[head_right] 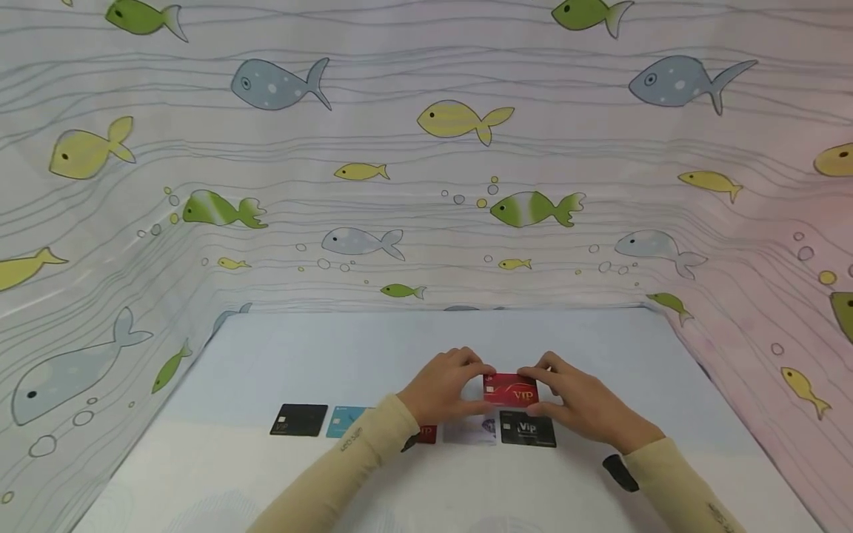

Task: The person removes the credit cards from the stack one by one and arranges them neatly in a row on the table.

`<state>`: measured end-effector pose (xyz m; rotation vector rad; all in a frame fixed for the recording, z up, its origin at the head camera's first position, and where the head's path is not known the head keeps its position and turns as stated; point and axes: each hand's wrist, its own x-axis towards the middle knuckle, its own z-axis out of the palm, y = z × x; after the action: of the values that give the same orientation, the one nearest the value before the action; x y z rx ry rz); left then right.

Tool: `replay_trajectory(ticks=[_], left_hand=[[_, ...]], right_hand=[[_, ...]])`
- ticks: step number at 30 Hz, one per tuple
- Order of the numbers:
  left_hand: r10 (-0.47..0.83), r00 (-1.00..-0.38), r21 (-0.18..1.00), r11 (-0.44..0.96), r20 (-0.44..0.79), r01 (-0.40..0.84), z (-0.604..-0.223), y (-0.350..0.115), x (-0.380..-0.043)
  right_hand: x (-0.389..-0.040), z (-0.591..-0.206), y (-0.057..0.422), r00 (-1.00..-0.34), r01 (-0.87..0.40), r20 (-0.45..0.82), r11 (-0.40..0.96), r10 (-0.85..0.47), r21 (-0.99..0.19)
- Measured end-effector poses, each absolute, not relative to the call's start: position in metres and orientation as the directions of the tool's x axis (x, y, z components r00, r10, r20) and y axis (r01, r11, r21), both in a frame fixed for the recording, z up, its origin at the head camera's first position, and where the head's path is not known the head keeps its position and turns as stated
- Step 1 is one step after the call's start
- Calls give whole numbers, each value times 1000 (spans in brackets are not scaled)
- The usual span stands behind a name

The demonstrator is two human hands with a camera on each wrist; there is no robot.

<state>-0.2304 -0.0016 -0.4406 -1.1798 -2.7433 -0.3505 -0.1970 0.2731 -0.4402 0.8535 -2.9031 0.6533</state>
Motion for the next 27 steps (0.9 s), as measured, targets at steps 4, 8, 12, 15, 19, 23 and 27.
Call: replay_trajectory(ticks=[4, 8, 12, 15, 19, 23, 27], left_hand=[[693, -686, 180, 663, 222, 727, -440, 10, -228], [686, -692, 203, 662, 223, 722, -440, 20, -226], [676, -704, 235, 664, 218, 710, -441, 32, -224], [677, -705, 244, 662, 210, 709, -443, 41, -222], [685, -699, 227, 662, 205, 715, -447, 55, -219], [689, -696, 204, 666, 201, 718, -453, 69, -216], [696, -690, 175, 667, 199, 724, -457, 83, -212]], right_hand=[[-192, -438, 282, -858, -510, 162, 773, -487, -377], [-188, -435, 292, -868, -493, 160, 781, -469, -384], [-184, -433, 302, -879, -474, 154, 792, -451, -384], [-181, -433, 311, -884, -462, 134, 798, -447, -387], [-177, -433, 324, -883, -462, 122, 791, -454, -401], [-172, -435, 337, -883, -459, 125, 781, -452, -423], [-167, -437, 349, -885, -454, 122, 776, -449, -437]])
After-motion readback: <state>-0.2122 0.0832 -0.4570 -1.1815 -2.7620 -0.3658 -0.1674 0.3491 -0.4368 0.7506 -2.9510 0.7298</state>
